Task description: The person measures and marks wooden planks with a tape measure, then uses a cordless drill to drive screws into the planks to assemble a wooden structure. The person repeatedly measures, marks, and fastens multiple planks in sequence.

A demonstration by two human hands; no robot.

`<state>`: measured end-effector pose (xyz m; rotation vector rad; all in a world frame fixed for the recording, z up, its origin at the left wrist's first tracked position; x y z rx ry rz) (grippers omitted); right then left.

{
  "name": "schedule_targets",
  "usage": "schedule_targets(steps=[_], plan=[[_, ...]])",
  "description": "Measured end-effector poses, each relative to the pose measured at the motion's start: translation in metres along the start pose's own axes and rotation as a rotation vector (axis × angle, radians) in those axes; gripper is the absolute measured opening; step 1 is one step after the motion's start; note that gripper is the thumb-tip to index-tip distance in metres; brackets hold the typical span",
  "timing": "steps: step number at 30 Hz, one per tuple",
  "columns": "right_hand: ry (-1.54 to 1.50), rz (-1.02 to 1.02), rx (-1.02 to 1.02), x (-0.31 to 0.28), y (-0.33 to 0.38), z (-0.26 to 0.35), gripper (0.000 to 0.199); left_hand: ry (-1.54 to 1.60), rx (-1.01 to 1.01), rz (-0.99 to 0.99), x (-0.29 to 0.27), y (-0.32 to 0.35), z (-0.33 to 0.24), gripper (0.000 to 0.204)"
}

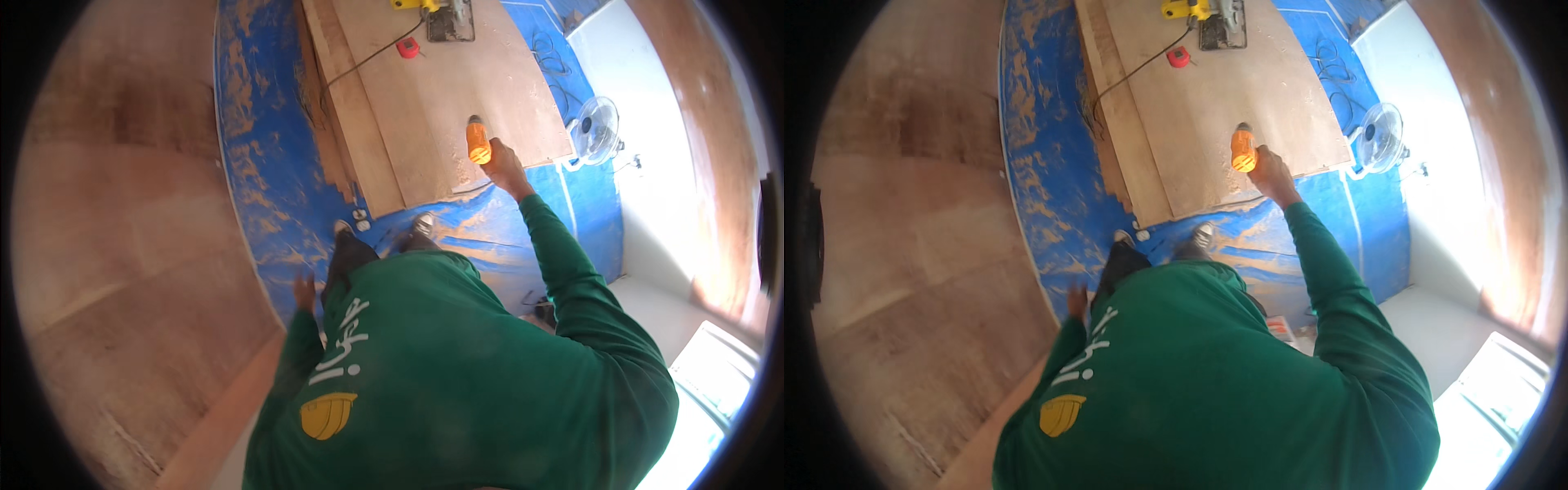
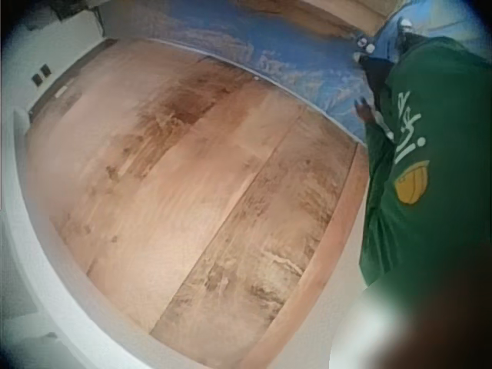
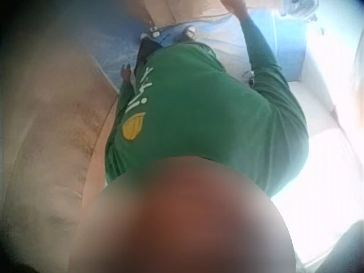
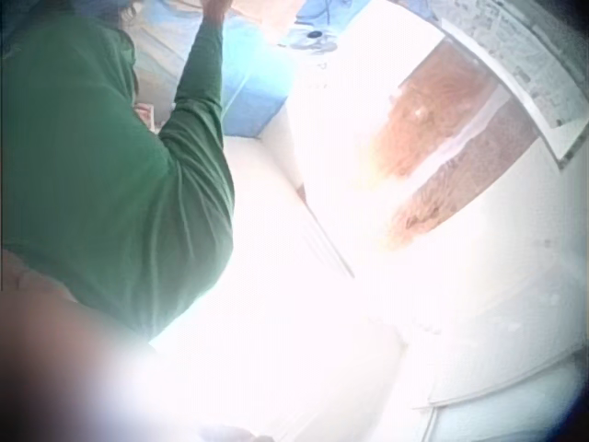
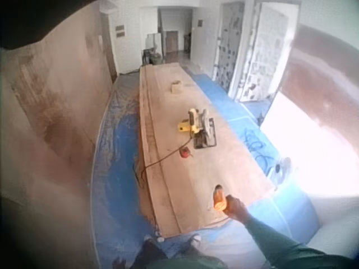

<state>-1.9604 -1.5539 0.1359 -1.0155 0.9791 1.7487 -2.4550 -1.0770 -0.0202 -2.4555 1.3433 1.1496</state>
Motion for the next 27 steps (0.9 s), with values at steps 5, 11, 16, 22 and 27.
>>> schedule_targets(steps=[5, 11, 16, 22, 27], plan=[[0.174, -0.064, 0.154, 0.024, -0.053, -0.046, 0.041, 0.088, -0.754, 0.337, -0.036, 0.124, 0.094, 0.063], [0.266, -0.133, 0.272, 0.017, -0.087, -0.04, 0.051, 0.348, -0.843, 0.446, -0.01, 0.084, 0.06, 0.058], [-0.01, -0.372, 0.15, -0.068, -0.193, 0.069, 0.078, 0.556, -0.775, 0.486, -0.001, -0.009, 0.058, 0.055], [-0.144, -0.417, 0.139, -0.124, -0.398, 0.183, 0.091, 0.783, -0.688, 0.334, -0.098, -0.16, 0.112, 0.053], [0.051, -0.319, 0.3, -0.093, -0.527, 0.151, 0.063, 0.944, -0.855, -0.015, -0.223, -0.225, 0.178, 0.059]])
Point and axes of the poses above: each hand's wrist, its own y-axis away from the middle knuckle, its own x-axis out of the palm, z = x × y, the point moved 6 cm from there along -y, towards the middle knuckle, and after that the axes turned 10 degrees about y, right-handed, at the moved point
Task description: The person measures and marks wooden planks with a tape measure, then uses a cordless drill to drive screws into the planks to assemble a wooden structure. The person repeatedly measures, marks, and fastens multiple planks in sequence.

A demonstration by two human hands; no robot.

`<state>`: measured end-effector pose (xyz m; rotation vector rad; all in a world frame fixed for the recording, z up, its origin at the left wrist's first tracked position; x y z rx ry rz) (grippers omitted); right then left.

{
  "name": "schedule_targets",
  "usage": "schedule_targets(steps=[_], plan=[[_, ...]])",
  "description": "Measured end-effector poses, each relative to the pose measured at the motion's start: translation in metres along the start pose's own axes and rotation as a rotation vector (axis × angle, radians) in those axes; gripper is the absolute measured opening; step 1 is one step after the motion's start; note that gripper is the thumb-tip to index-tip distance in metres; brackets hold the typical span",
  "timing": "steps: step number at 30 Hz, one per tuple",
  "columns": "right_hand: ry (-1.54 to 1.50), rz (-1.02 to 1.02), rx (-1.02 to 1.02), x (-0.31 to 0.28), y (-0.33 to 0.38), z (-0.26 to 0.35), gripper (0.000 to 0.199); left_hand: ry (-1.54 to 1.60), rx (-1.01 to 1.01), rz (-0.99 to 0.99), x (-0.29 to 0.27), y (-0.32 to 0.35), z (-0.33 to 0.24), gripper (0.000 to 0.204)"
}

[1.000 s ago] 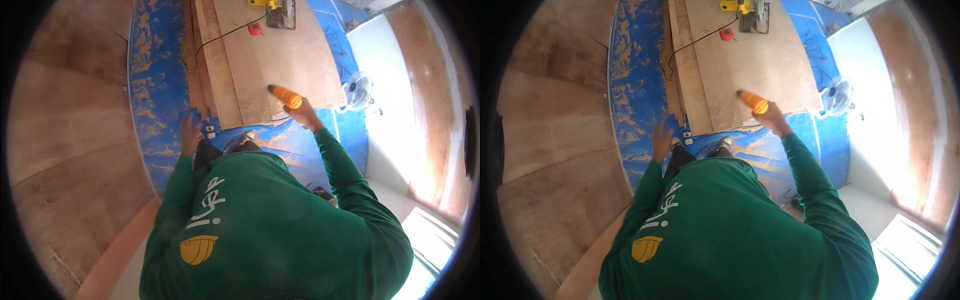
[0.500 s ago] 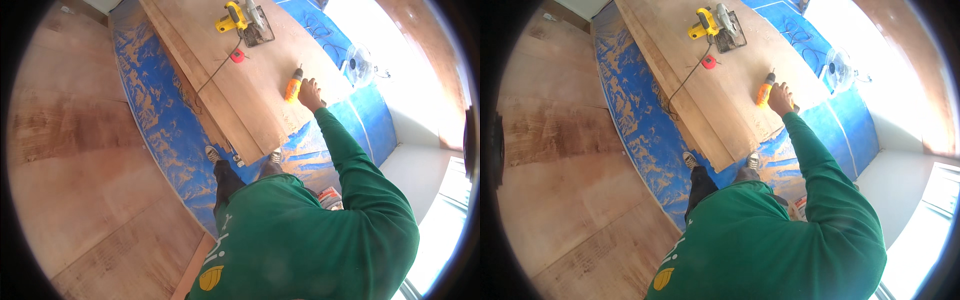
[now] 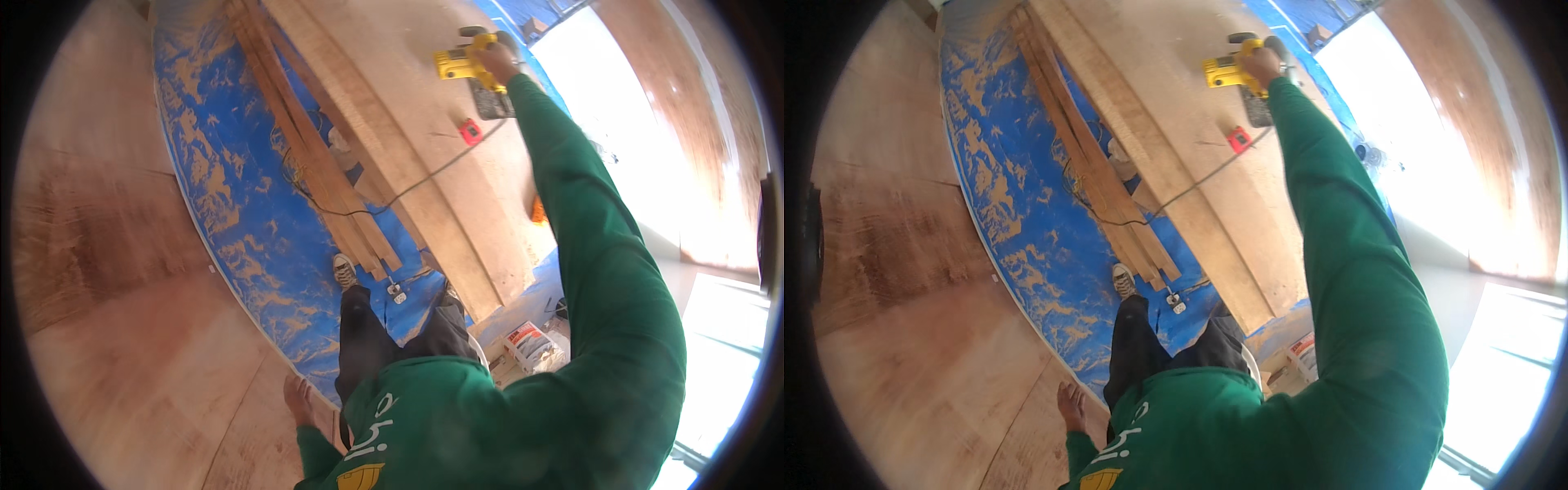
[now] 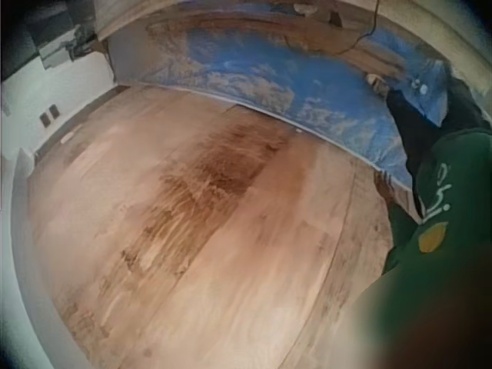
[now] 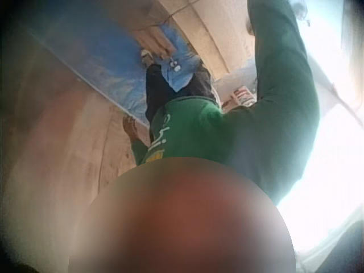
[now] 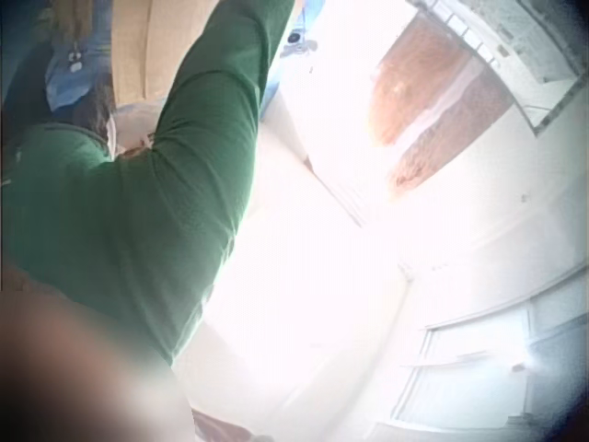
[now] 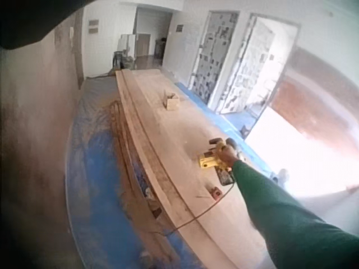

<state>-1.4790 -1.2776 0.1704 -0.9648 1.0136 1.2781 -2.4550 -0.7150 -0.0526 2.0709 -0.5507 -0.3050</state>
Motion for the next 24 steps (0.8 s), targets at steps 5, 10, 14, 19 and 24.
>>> schedule_targets(steps=[5, 10, 14, 19, 24], plan=[[-0.362, 0.092, 0.15, 0.013, -0.004, -0.029, 0.026, -0.284, -0.407, -0.224, -0.098, 0.034, -0.008, 0.06], [-0.333, -0.025, 0.176, -0.028, 0.1, -0.007, 0.024, -0.399, -0.483, -0.163, -0.13, 0.039, -0.021, 0.059], [-0.23, -0.059, -0.038, -0.089, 0.205, 0.022, 0.045, -0.487, -0.37, -0.015, -0.095, 0.001, -0.056, 0.055], [-0.302, -0.014, 0.073, -0.154, 0.33, 0.037, 0.042, -0.475, -0.088, 0.229, 0.06, -0.072, -0.128, 0.06], [-0.518, -0.006, 0.2, -0.176, 0.492, 0.015, 0.035, -0.439, 0.357, 0.615, 0.256, 0.02, -0.167, 0.074]])
Point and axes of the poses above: each hand's wrist, its own y-axis away from the middle knuckle, its own x-axis out of the palm, z = x × y, the point moved 6 cm from there along -y, towards the middle knuckle, and after that the axes turned 10 degrees about y, right-handed, at the moved point
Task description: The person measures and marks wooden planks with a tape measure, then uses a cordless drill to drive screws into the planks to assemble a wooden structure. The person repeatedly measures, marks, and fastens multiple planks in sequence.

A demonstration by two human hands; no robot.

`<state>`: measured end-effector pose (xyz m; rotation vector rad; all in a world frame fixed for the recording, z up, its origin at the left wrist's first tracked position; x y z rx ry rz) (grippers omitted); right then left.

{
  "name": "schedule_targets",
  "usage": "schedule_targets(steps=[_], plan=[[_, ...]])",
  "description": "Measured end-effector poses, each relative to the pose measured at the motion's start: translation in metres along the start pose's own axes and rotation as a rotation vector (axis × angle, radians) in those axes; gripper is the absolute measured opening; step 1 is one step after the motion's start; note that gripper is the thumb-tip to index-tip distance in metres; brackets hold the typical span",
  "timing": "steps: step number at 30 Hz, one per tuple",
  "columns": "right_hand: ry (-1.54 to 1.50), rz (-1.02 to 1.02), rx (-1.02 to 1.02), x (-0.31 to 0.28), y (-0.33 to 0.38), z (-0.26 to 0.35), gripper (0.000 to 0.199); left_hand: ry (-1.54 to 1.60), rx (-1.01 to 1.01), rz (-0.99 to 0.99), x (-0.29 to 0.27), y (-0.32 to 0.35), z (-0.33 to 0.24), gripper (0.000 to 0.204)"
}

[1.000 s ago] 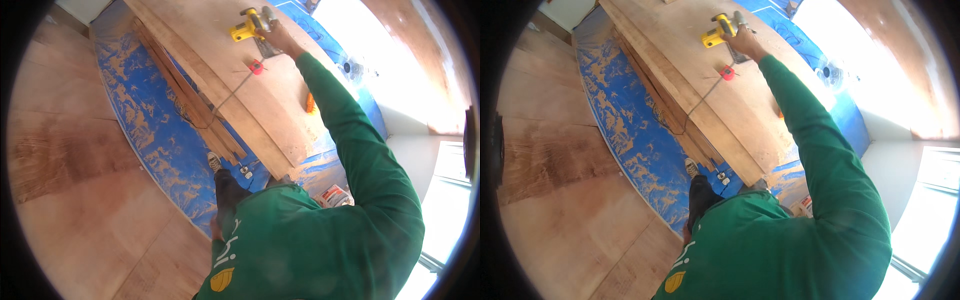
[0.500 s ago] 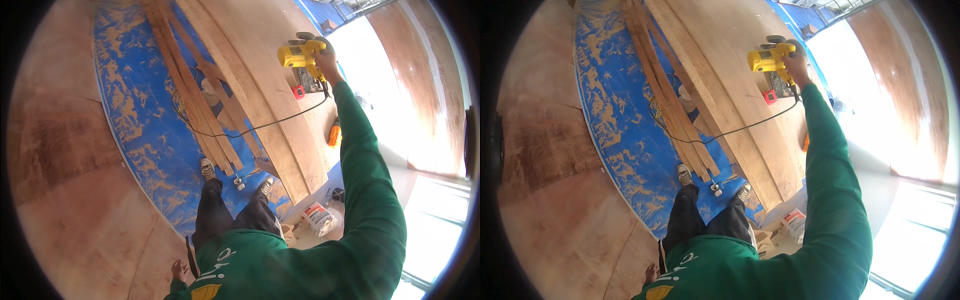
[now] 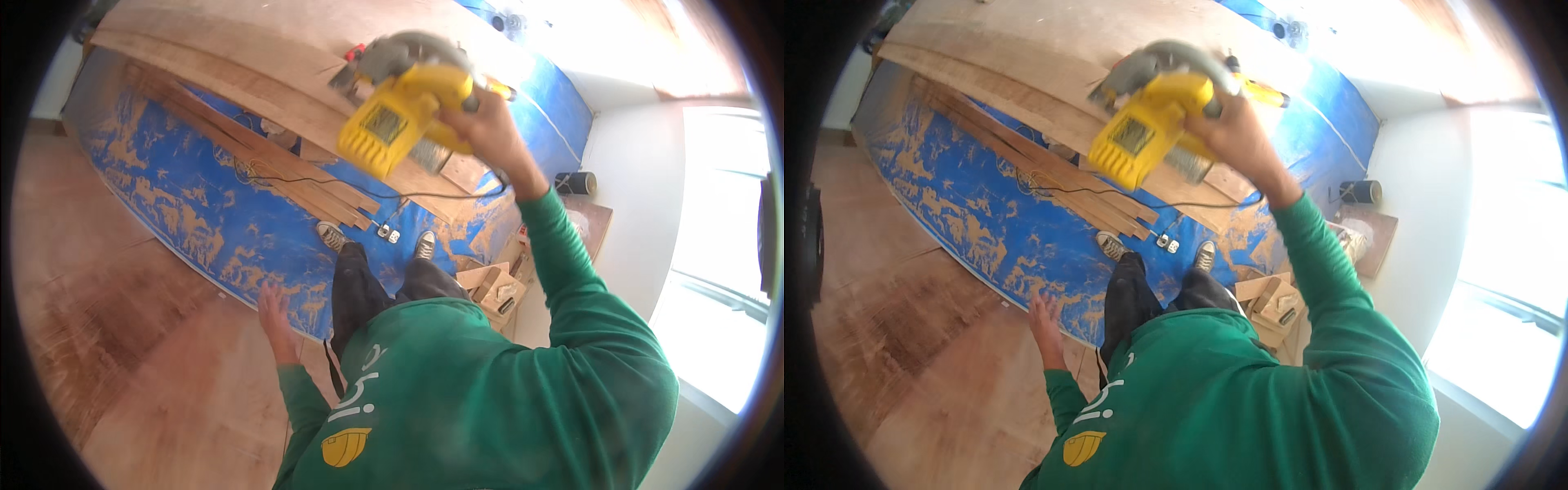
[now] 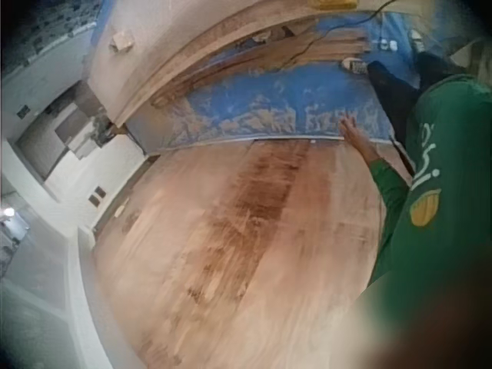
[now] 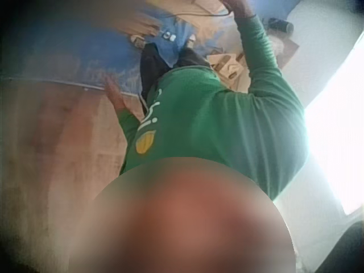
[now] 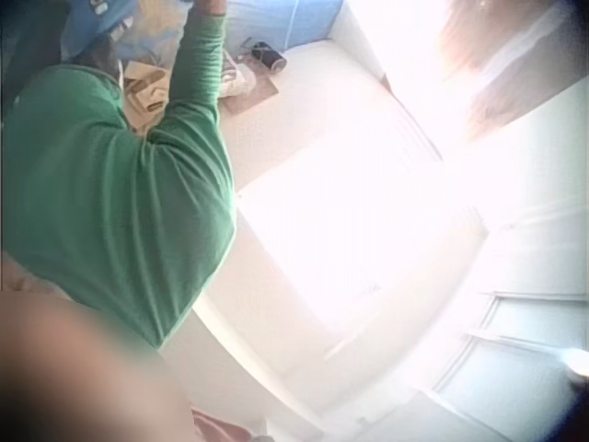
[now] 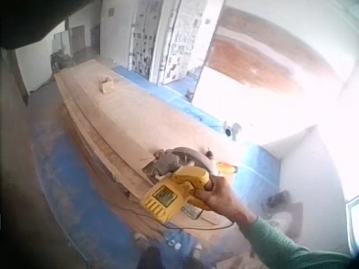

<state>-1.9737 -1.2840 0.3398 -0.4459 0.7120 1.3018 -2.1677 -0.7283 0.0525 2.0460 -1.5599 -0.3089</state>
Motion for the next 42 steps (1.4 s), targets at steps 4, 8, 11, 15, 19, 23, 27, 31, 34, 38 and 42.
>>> schedule_targets(steps=[4, 8, 11, 15, 19, 23, 27, 31, 34, 38, 42], plan=[[-0.134, 0.139, 0.048, -0.015, 0.121, -0.044, 0.039, -0.001, -0.035, 0.194, 0.134, 0.043, -0.027, 0.066], [0.017, 0.235, 0.013, -0.028, 0.208, -0.087, 0.044, -0.094, -0.093, 0.399, 0.227, 0.105, 0.011, 0.069], [0.027, 0.288, 0.051, -0.029, 0.256, -0.116, 0.044, -0.255, -0.191, 0.417, 0.256, 0.131, 0.039, 0.075], [-0.011, 0.261, 0.191, -0.046, 0.312, -0.161, 0.045, -0.378, -0.225, 0.413, 0.273, 0.133, 0.067, 0.076], [-0.037, 0.19, 0.388, -0.054, 0.347, -0.185, 0.046, -0.516, -0.193, 0.42, 0.278, 0.107, 0.074, 0.071], [-0.03, 0.093, 0.492, -0.058, 0.366, -0.188, 0.046, -0.635, -0.157, 0.506, 0.297, 0.08, 0.069, 0.066], [-0.042, 0.051, 0.593, -0.064, 0.375, -0.189, 0.045, -0.734, -0.105, 0.565, 0.321, 0.065, 0.062, 0.063], [-0.08, 0.007, 0.547, -0.07, 0.372, -0.175, 0.044, -0.737, -0.055, 0.567, 0.323, 0.066, 0.057, 0.062], [-0.122, 0.041, 0.451, -0.07, 0.366, -0.17, 0.043, -0.642, -0.07, 0.544, 0.307, 0.077, 0.068, 0.064], [-0.088, 0.102, 0.222, -0.076, 0.363, -0.199, 0.046, -0.457, -0.042, 0.386, 0.255, 0.11, 0.129, 0.067], [-0.161, 0.027, -0.031, -0.076, 0.324, -0.213, 0.04, -0.319, 0.016, 0.135, 0.136, 0.137, 0.198, 0.065]])
Point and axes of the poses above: each hand's wrist, its own y-axis away from the middle knuckle, its own x-axis out of the palm, z = x × y, the point moved 6 cm from there along -y, towards the middle knuckle, and after that the axes turned 10 degrees about y, right-handed, at the moved point
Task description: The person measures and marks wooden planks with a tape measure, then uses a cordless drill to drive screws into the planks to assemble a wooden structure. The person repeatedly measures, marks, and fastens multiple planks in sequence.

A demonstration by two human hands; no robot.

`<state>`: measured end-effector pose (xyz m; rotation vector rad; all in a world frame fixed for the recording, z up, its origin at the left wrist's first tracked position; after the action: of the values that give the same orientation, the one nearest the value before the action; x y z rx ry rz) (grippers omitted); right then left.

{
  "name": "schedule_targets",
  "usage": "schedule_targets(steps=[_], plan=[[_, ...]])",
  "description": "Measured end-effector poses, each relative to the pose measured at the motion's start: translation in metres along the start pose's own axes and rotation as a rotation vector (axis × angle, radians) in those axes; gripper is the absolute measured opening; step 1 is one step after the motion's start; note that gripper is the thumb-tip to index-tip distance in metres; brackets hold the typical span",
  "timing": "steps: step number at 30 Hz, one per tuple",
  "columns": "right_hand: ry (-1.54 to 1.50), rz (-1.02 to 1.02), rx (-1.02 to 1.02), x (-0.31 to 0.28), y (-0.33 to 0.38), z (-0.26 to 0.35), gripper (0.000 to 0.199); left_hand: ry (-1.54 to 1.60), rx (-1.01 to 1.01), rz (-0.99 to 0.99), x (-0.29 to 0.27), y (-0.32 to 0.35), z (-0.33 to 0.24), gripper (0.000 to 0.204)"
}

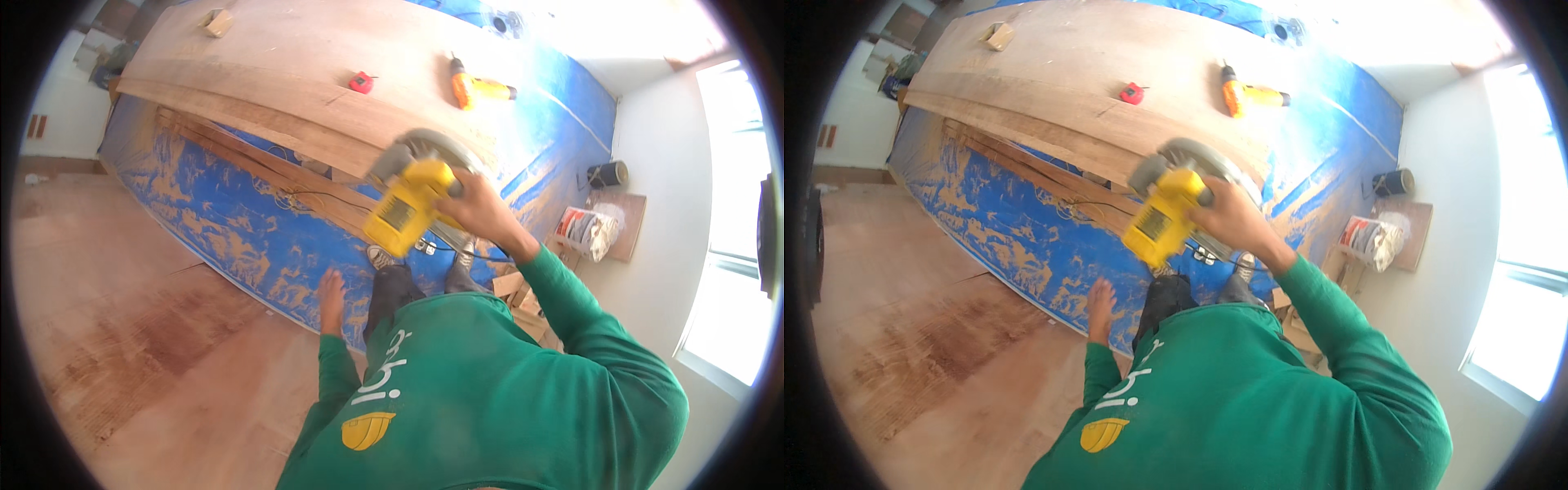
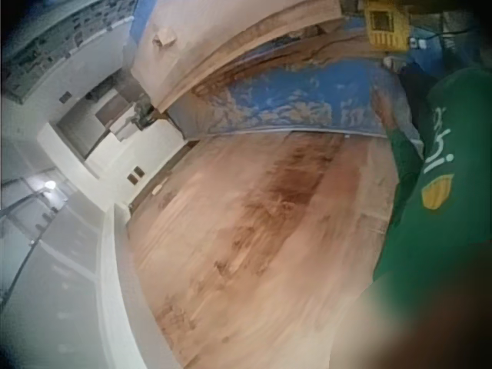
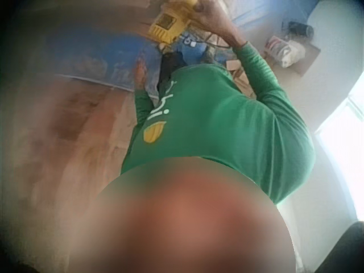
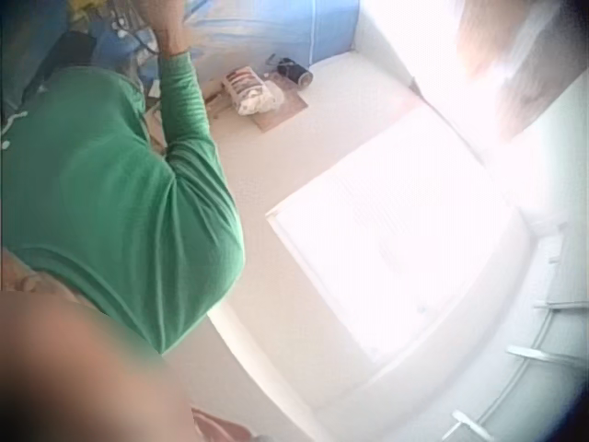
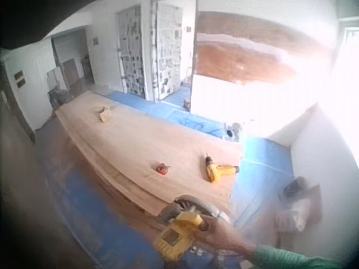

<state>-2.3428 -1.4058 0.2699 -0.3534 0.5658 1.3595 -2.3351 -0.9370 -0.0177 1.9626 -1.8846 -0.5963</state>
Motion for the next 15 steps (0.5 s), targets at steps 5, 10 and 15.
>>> schedule_targets(steps=[5, 10, 15], plan=[[-0.002, 0.04, -0.047, 0.08, -0.214, 0.072, 0.041, 0.323, -0.131, -0.32, -0.179, 0.033, 0.093, 0.065], [0.095, -0.094, -0.163, 0.177, -0.443, 0.149, 0.044, 0.528, -0.365, -0.623, -0.292, 0.095, 0.136, 0.076], [0.063, -0.155, -0.04, 0.224, -0.572, 0.167, 0.056, 0.486, -0.514, -0.674, -0.29, 0.151, 0.177, 0.072]])
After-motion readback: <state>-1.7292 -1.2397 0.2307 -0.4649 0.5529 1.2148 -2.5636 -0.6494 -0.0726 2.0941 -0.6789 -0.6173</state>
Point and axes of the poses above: each hand's wrist, its own y-axis away from the middle knuckle, its own x-axis out of the palm, z = x × y, the point moved 6 cm from there along -y, towards the middle knuckle, and after that the axes turned 10 degrees about y, right-handed, at the moved point
